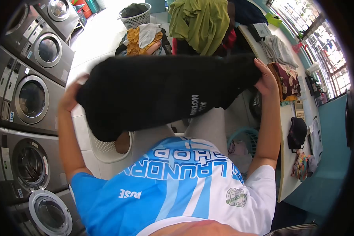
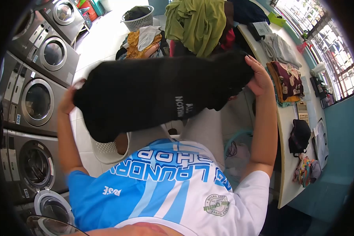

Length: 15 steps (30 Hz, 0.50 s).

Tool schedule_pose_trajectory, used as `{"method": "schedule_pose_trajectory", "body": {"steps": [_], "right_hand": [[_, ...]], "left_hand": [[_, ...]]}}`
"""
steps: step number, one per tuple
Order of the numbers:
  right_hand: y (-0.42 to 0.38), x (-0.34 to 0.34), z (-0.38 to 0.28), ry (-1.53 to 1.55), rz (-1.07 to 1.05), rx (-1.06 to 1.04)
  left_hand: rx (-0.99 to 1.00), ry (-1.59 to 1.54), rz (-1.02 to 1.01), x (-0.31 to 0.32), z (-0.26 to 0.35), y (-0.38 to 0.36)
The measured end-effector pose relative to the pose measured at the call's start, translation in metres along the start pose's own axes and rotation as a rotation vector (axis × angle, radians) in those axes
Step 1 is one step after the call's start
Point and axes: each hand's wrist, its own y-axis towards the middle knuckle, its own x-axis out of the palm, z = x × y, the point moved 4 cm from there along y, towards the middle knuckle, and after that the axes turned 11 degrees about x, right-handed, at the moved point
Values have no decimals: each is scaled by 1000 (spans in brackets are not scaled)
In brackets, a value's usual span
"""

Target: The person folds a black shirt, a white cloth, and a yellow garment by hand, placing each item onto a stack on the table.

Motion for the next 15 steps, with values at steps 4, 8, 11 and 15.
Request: {"method": "schedule_pose_trajectory", "body": {"steps": [4,8,11,15], "right_hand": [[26,-23,14,-103,89,182],[75,-55,-4,-258,299,123],[95,-46,-44,-262,306,-14],[98,-36,-93,-320,221,-186]], "left_hand": [[-200,-172,323,15,-59,-13],[-73,-142,612,-31,-68,11],[46,-111,672,-53,-37,39],[204,-85,603,-67,4,65]]}}
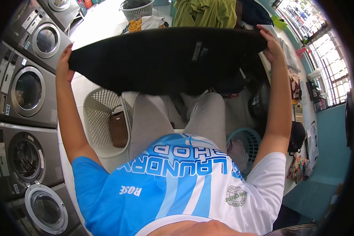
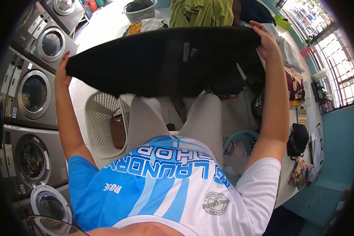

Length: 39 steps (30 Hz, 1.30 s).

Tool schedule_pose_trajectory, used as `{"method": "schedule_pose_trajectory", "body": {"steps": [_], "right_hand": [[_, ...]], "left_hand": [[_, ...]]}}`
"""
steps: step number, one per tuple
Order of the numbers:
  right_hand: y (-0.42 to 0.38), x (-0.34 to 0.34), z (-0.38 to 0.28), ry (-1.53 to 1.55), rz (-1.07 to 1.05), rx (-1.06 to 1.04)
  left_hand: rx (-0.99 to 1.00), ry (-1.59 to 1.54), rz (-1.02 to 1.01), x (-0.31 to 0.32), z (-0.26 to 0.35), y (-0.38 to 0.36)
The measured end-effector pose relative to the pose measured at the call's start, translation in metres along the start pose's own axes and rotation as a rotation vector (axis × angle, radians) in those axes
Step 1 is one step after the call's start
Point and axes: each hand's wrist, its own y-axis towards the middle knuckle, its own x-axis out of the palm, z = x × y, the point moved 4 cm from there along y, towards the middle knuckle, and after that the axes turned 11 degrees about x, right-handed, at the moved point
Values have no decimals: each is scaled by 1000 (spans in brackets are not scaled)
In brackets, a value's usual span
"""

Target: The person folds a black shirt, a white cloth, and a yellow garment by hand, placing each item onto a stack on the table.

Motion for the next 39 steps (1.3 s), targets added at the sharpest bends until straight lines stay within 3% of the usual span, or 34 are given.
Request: {"method": "schedule_pose_trajectory", "body": {"steps": [3,7,9,15,18,23,31,36,39], "right_hand": [[-23,-3,-9,-87,-6,3],[-96,-13,32,-178,42,78],[-141,-26,67,-551,215,25],[-250,-113,265,-325,195,694],[-276,-90,282,-112,254,700],[-270,-95,271,-91,306,598],[-264,-90,223,-12,276,370],[-308,-118,260,-124,307,508],[-322,-116,306,-244,267,687]], "left_hand": [[12,48,-66,2,5,-4],[-113,174,-81,11,-22,-61],[-218,141,-139,1,-64,-103],[-535,159,-198,-35,-179,-238],[-633,126,-104,-30,-186,-265],[-407,293,-102,-23,-179,-243],[-147,470,-69,-6,-107,-209],[-319,494,-136,-50,-133,-252],[-535,681,-343,-64,-172,-285]]}}
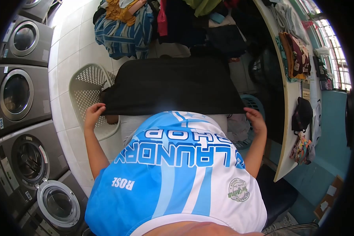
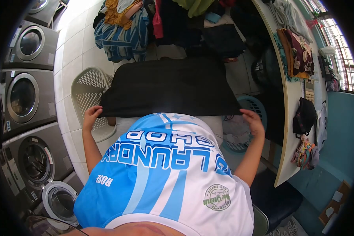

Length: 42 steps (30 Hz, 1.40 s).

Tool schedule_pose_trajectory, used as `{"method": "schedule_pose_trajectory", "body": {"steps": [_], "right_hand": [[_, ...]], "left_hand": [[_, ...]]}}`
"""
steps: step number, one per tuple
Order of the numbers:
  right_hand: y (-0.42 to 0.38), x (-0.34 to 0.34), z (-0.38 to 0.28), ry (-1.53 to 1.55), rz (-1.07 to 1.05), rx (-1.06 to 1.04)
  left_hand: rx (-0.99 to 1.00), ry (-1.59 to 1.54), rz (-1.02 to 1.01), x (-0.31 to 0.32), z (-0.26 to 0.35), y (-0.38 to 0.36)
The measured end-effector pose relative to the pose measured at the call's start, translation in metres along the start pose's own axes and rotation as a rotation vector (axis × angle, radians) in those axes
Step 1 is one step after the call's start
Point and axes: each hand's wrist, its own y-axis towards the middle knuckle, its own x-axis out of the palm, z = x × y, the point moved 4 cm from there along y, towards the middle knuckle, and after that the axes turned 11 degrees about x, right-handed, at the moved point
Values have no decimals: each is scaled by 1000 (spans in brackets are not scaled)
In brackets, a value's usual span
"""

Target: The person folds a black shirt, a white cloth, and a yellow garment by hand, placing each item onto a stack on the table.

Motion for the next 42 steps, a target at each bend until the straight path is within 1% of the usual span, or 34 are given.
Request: {"method": "schedule_pose_trajectory", "body": {"steps": [1,3,5,7,8,9,10,11,12,13,14,15,18,21,24,26,28,29,32,34,36,37,38,40,42], "right_hand": [[4,8,9,-62,4,61],[12,24,16,-82,-40,81],[17,37,13,-95,-91,76],[24,42,12,-143,-124,62],[27,43,11,-170,-140,53],[29,43,12,-195,-122,75],[31,43,13,-220,-104,98],[33,44,13,-244,-85,120],[33,45,12,-253,-62,134],[31,47,13,-262,-39,149],[30,47,13,-271,-15,165],[32,47,17,-266,-37,149],[33,47,27,-233,-77,131],[32,54,30,-163,-81,150],[46,54,40,-145,-105,169],[63,48,47,-183,-111,198],[71,46,35,-312,-24,181],[74,46,27,-378,20,171],[94,44,-2,-328,210,-197],[102,50,-37,-371,314,-306],[108,61,-78,-440,404,-458],[111,69,-98,-487,441,-556],[116,78,-119,-504,446,-587],[134,100,-154,-524,436,-622],[156,122,-182,-533,405,-626]], "left_hand": [[39,195,-10,4,6,3],[115,584,-28,26,21,13],[508,749,259,51,69,40],[583,459,286,97,137,61],[680,362,189,126,154,74],[672,260,68,160,171,81],[676,245,-121,194,185,86],[578,133,-344,230,185,95],[291,-123,-550,262,198,92],[145,-286,-640,296,187,101],[3,-304,-638,320,190,107],[-141,-319,-636,336,193,111],[-292,-325,-719,350,212,124],[21,-51,-730,361,217,141],[851,100,-685,370,245,114],[1094,477,-820,355,276,58],[1395,539,-870,347,267,28],[1309,554,-961,342,260,24],[1087,453,-796,303,251,48],[975,316,-476,262,237,82],[839,405,-208,212,213,124],[789,488,-95,186,189,147],[737,567,19,161,159,170],[262,671,44,117,84,217],[-223,213,-57,98,52,219]]}}
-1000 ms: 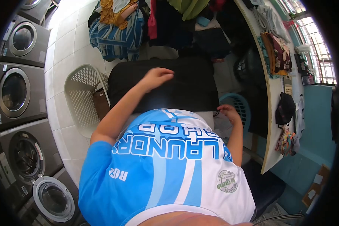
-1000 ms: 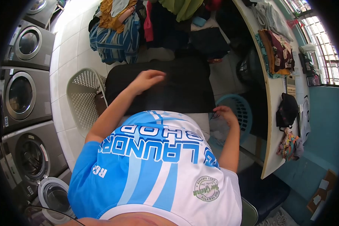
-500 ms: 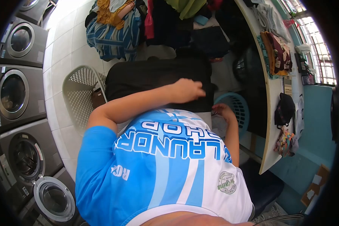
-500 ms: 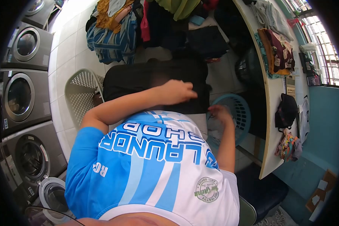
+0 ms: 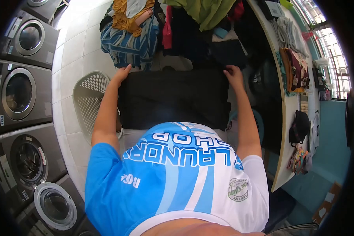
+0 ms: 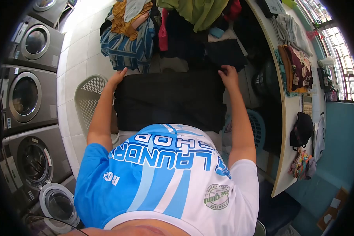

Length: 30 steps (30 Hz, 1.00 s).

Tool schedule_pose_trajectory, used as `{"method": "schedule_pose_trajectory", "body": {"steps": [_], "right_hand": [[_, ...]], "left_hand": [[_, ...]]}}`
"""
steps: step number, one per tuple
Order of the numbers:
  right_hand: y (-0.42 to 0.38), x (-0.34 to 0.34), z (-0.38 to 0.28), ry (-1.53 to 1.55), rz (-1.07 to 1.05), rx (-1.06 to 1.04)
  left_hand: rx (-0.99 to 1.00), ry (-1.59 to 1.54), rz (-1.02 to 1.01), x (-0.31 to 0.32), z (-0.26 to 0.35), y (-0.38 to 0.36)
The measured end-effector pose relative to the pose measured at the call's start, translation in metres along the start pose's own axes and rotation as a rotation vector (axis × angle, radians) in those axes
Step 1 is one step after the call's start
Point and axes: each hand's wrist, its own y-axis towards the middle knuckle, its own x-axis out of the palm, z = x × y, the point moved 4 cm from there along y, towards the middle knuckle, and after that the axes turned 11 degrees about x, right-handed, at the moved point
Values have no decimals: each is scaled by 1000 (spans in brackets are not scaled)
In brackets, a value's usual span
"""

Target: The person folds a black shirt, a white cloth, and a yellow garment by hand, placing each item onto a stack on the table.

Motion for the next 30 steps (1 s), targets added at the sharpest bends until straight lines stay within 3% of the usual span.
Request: {"method": "schedule_pose_trajectory", "body": {"steps": [1,4,6,9,10,12,13,14,15,17,21,24,27,30], "right_hand": [[10,11,-10,-140,-12,52],[38,37,-20,-445,-46,215],[52,53,-11,-487,-66,324],[60,59,-17,-610,-303,401],[72,60,-6,-538,-341,410],[93,57,15,-390,-414,432],[82,40,-8,-196,-358,540],[66,21,-34,0,-298,645],[79,22,-22,179,-288,618],[117,18,10,538,-255,549],[114,-8,-12,904,-353,605],[112,-14,-18,951,-346,571],[116,-8,-3,795,-271,356],[43,-30,-55,301,-191,347]], "left_hand": [[-221,-234,-104,1,-8,-4],[-419,-463,-214,4,-7,-23],[-359,-590,-322,13,-40,0],[-220,-856,-494,34,-105,48],[-158,-955,-552,35,-102,50],[-55,-833,-197,16,-82,55],[-6,-761,-25,0,-62,50],[20,-906,32,-13,-49,51],[48,-1053,88,-24,-38,55],[139,-1119,83,-43,-23,65],[170,-1137,108,-75,18,56],[204,-985,136,-90,35,55],[370,-716,180,-104,25,71],[531,301,365,-101,30,34]]}}
